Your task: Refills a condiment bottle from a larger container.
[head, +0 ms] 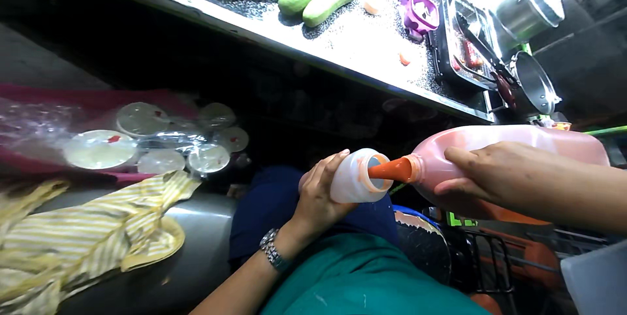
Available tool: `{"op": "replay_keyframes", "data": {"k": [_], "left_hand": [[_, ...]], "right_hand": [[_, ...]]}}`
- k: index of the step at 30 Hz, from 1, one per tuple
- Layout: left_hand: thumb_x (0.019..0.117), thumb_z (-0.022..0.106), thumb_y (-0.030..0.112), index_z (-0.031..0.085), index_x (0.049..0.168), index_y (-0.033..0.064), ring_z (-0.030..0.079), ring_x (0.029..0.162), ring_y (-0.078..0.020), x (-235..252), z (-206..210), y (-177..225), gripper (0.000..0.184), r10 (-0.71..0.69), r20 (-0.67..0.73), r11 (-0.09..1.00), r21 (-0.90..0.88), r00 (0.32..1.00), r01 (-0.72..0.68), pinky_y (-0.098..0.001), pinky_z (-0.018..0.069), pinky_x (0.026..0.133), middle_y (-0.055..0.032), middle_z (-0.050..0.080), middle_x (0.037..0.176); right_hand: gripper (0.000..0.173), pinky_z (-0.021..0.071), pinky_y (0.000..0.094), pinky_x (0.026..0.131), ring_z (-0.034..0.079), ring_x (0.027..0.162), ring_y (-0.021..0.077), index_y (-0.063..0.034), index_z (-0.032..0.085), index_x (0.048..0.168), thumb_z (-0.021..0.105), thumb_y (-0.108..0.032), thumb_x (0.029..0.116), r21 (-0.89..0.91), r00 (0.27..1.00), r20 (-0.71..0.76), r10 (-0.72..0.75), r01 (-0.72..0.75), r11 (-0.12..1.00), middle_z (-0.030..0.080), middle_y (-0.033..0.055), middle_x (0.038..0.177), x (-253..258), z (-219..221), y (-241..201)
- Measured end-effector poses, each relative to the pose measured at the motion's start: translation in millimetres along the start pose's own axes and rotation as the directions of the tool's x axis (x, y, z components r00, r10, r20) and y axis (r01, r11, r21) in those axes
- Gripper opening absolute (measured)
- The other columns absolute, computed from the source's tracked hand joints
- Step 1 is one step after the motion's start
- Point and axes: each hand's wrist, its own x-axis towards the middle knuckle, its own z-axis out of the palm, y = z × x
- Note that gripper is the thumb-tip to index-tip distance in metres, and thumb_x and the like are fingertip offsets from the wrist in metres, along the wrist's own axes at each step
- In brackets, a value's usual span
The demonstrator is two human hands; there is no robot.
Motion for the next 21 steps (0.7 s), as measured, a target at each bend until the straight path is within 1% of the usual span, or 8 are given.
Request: {"op": "replay_keyframes", "data": {"k": [6, 10, 18, 21], "left_hand": [[0.0749, 0.083, 0.049, 0.053, 0.144, 0.0063, 0.064, 0.121, -0.0224, -1.0, 2.1, -1.6, 0.086, -0.002, 0.003, 1.000, -0.009, 1.000, 0.002, -0.0418, 0.0529, 0.102, -0.0156, 0.065, 0.132], [0.0750, 0.082, 0.050, 0.053, 0.144, 0.0070, 0.064, 0.120, -0.0226, -0.7, 3.0, -0.8, 0.086, -0.001, 0.002, 1.000, -0.002, 1.000, 0.001, -0.0424, 0.0536, 0.100, -0.0155, 0.065, 0.132], [0.0747, 0.084, 0.048, 0.052, 0.145, 0.0068, 0.064, 0.122, -0.0219, 0.0, 3.9, 0.7, 0.087, 0.006, 0.000, 1.000, -0.025, 1.000, -0.006, -0.0413, 0.0537, 0.101, -0.0150, 0.065, 0.133], [0.0724, 0.084, 0.049, 0.051, 0.145, 0.0083, 0.064, 0.121, -0.0234, -0.5, 4.4, 1.5, 0.090, -0.001, 0.003, 1.000, -0.014, 1.000, 0.001, -0.0449, 0.0542, 0.099, -0.0149, 0.065, 0.133]], "right_hand": [[0.061, 0.0375, 0.0287, 0.041, 0.053, 0.046, 0.0124, -0.0130, 0.056, 0.079, 0.030, -0.063, 0.1037, 0.000, 0.999, 0.026, 0.018, -0.018, 1.000, 0.040, -0.0042, 0.051, -1.5, -3.5, -1.2], [0.060, 0.0368, 0.0287, 0.040, 0.052, 0.045, 0.0126, -0.0133, 0.056, 0.079, 0.031, -0.062, 0.1036, -0.005, 1.000, 0.012, 0.021, -0.020, 1.000, 0.040, -0.0042, 0.050, -2.6, -4.0, -1.7], [0.057, 0.0366, 0.0291, 0.040, 0.052, 0.045, 0.0132, -0.0129, 0.056, 0.078, 0.034, -0.060, 0.1036, -0.024, 1.000, 0.013, 0.017, -0.017, 1.000, 0.040, -0.0039, 0.050, -4.2, -5.8, -3.6], [0.058, 0.0363, 0.0289, 0.040, 0.052, 0.045, 0.0130, -0.0128, 0.056, 0.078, 0.034, -0.060, 0.1037, -0.037, 1.000, 0.003, 0.009, -0.009, 0.999, 0.039, -0.0039, 0.050, -4.8, -5.5, -3.8]]}}
